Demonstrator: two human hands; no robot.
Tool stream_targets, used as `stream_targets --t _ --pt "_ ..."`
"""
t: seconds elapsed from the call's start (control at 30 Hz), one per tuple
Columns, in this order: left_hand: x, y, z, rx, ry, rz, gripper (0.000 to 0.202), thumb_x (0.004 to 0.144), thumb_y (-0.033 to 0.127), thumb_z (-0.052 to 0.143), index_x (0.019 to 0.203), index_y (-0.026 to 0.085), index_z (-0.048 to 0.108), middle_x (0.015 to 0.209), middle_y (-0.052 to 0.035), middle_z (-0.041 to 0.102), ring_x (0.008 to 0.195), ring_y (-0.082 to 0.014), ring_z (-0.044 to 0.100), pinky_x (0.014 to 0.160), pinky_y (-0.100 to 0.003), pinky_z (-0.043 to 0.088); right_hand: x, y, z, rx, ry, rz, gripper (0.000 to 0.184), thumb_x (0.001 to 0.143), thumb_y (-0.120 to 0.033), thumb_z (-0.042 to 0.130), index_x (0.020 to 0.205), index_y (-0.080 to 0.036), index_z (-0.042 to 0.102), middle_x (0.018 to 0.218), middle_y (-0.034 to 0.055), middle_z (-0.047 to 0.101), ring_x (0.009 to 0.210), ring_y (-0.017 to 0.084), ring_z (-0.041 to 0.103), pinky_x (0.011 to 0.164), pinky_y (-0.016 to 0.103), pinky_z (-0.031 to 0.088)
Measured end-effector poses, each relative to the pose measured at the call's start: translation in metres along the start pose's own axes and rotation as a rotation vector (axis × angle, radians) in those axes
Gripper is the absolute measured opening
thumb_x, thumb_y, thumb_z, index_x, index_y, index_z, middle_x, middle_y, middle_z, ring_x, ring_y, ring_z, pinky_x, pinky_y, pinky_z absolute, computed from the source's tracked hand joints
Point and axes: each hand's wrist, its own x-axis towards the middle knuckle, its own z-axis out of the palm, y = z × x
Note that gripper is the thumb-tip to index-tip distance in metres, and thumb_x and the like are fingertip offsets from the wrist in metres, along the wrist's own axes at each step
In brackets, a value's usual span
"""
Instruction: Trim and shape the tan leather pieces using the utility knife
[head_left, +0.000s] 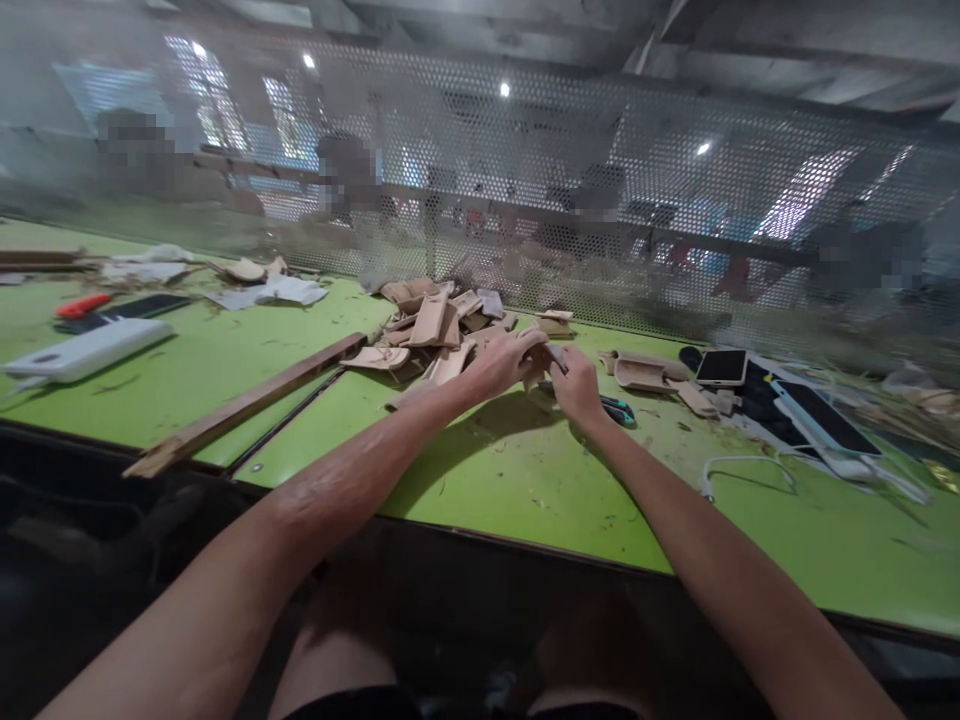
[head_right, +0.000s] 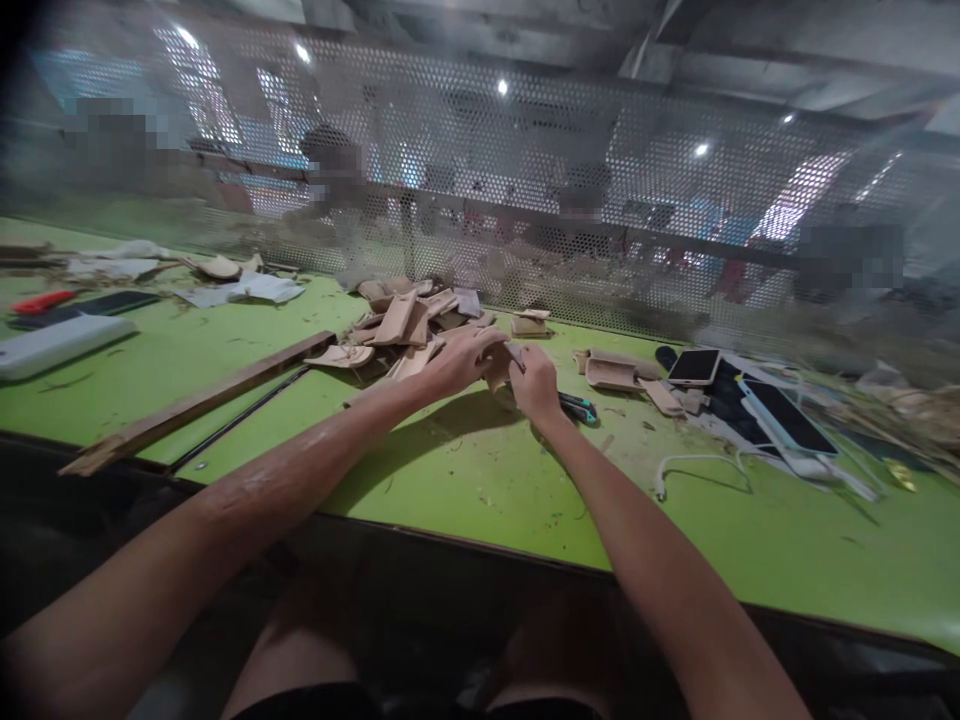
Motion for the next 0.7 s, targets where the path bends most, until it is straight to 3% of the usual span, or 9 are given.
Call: stream_targets --t 0.3,0.7 --pt "-0.0004 0.0010 -0.0018 -0.008 -0.015 -0.012 0.039 0.086 0.007 0.053 0.124 0.015 0.061 0.104 -0.0105 0.071 0.088 -0.0183 0.065 0.077 -0.029 0.051 0.0002 -0.0023 -0.0014 -0.009 -0.007 0.002 0.011 0.082 -0.024 0.050 0.072 -0.024 0.045 0.075 0.0027 0.052 0.074 0.020 0.048 0.071 0.033 0.038" --pt "0.0000 0.0002 -0.0017 -0.012 -0.017 -0.005 0.039 0.087 0.006 0.055 0.125 0.015 0.060 0.104 -0.0102 0.072 0.087 -0.0173 0.066 0.077 -0.027 0.050 -0.0009 -0.0024 -0.0008 0.002 -0.013 0.023 0.007 0.083 -0.025 0.049 0.080 -0.022 0.055 0.079 0.0050 0.058 0.076 0.022 0.052 0.072 0.033 0.039"
